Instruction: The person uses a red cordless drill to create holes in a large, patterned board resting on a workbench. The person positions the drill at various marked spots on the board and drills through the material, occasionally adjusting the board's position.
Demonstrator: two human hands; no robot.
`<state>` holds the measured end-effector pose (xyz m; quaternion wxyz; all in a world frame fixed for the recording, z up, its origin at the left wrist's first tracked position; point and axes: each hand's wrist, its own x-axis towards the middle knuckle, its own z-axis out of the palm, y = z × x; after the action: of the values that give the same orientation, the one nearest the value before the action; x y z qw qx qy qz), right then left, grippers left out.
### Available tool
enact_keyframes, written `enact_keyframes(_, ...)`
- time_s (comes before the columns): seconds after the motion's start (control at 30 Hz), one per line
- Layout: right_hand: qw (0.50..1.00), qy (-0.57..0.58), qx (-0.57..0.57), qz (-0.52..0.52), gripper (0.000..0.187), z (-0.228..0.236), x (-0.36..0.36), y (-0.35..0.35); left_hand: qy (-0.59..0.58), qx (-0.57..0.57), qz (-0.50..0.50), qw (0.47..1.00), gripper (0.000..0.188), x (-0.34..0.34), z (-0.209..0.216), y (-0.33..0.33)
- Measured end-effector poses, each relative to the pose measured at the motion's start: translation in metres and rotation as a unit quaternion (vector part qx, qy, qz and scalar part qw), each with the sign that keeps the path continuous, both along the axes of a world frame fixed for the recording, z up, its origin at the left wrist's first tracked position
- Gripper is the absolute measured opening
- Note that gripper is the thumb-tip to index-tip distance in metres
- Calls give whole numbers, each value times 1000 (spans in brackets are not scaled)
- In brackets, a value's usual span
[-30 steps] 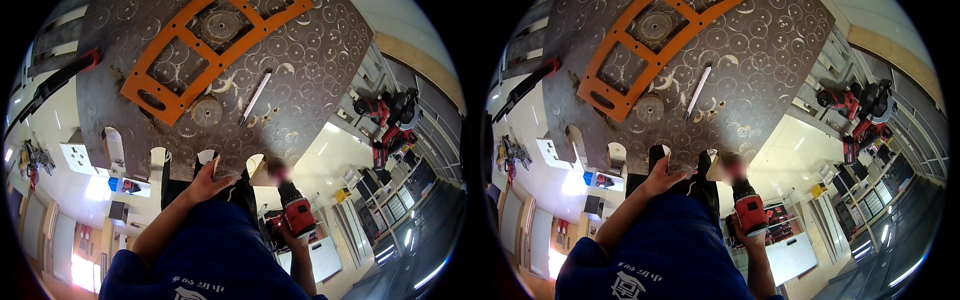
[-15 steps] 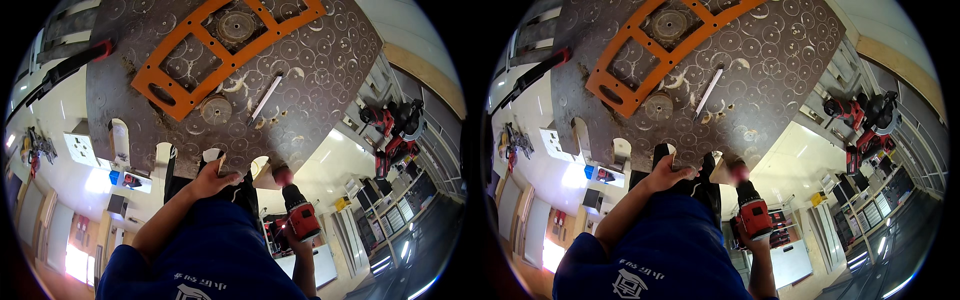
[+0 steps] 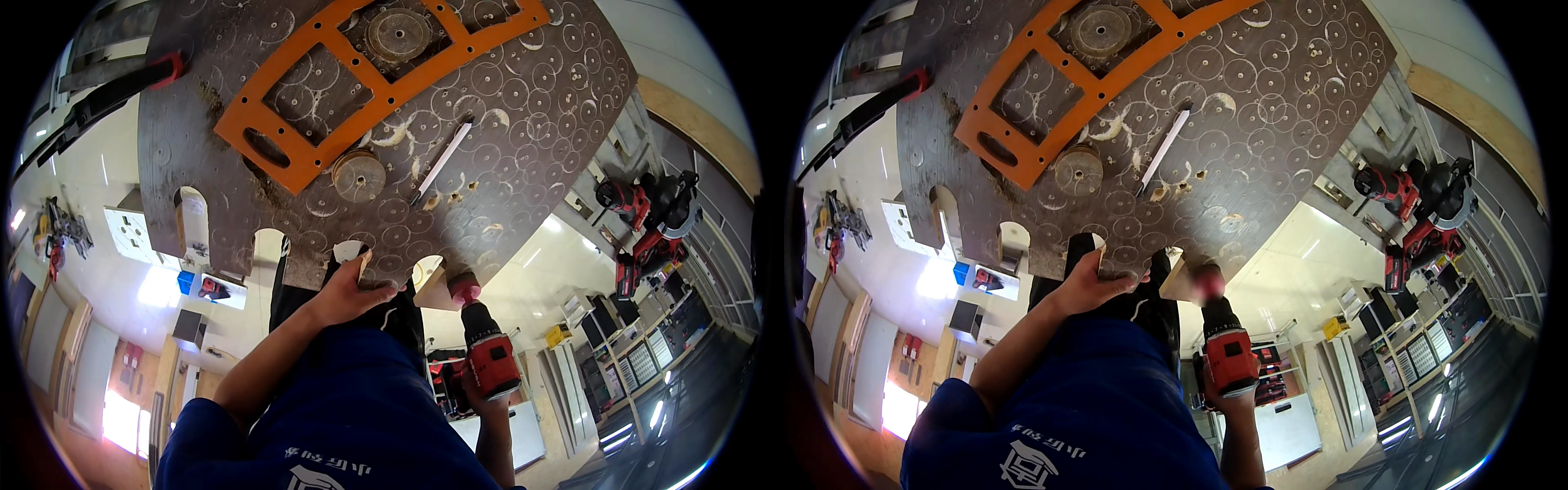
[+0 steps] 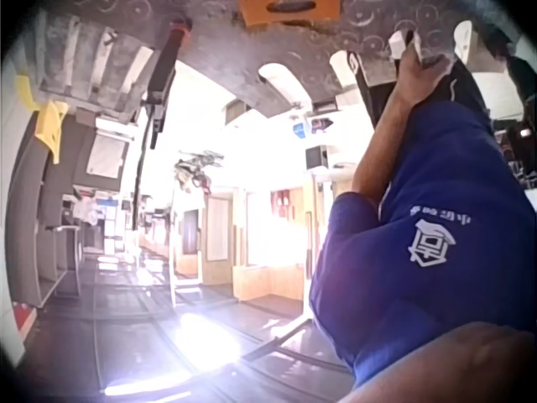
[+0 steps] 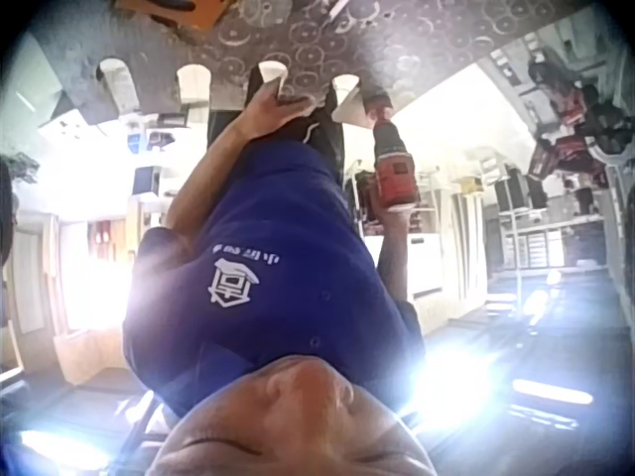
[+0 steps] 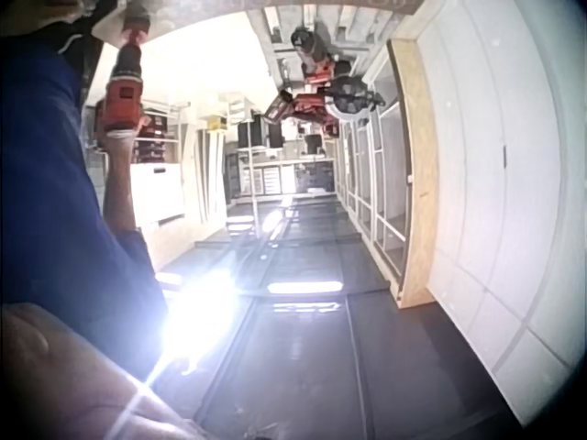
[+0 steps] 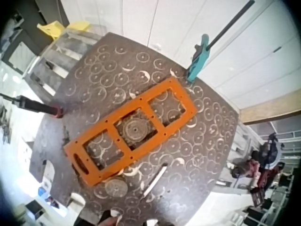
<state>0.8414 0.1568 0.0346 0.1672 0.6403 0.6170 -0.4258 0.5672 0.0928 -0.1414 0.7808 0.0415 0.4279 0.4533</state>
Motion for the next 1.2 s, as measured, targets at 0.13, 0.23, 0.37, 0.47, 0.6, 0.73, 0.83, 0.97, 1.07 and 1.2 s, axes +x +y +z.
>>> enact_keyframes(0.13,996,16,17,88,14,0,5,-2,17,16,15,1000,41,1,2,3)
enact_keyframes(0.23,992,53,10,118,13,2,3,5,26,7,3,1000,41,1,1,2)
enact_keyframes(0.37,997,45,-16,59,12,3,-1,3,17,-23,2,1000,42,2,2,1)
enact_keyframes(0.47,997,56,-14,49,12,3,-9,5,71,-2,2,997,42,6,-4,-4)
enact_keyframes(0.6,999,30,-18,-8,12,3,-12,3,24,-43,-2,999,36,2,-7,0)
enact_keyframes(0.73,998,26,-35,52,14,7,-12,7,45,-77,-41,995,34,10,-31,-12)
enact_keyframes(0.83,994,3,-9,107,13,7,-16,9,14,-75,-19,997,33,12,-30,-9)
enact_keyframes(0.97,994,-14,-11,112,11,7,-13,5,-80,-52,28,995,28,-2,-9,16)
enact_keyframes(1.07,995,-30,-32,92,8,7,-12,5,-85,-42,51,994,26,-1,-6,17)
enact_keyframes(1.2,995,-6,-40,95,7,8,-15,9,-60,-42,34,997,27,0,-10,12)
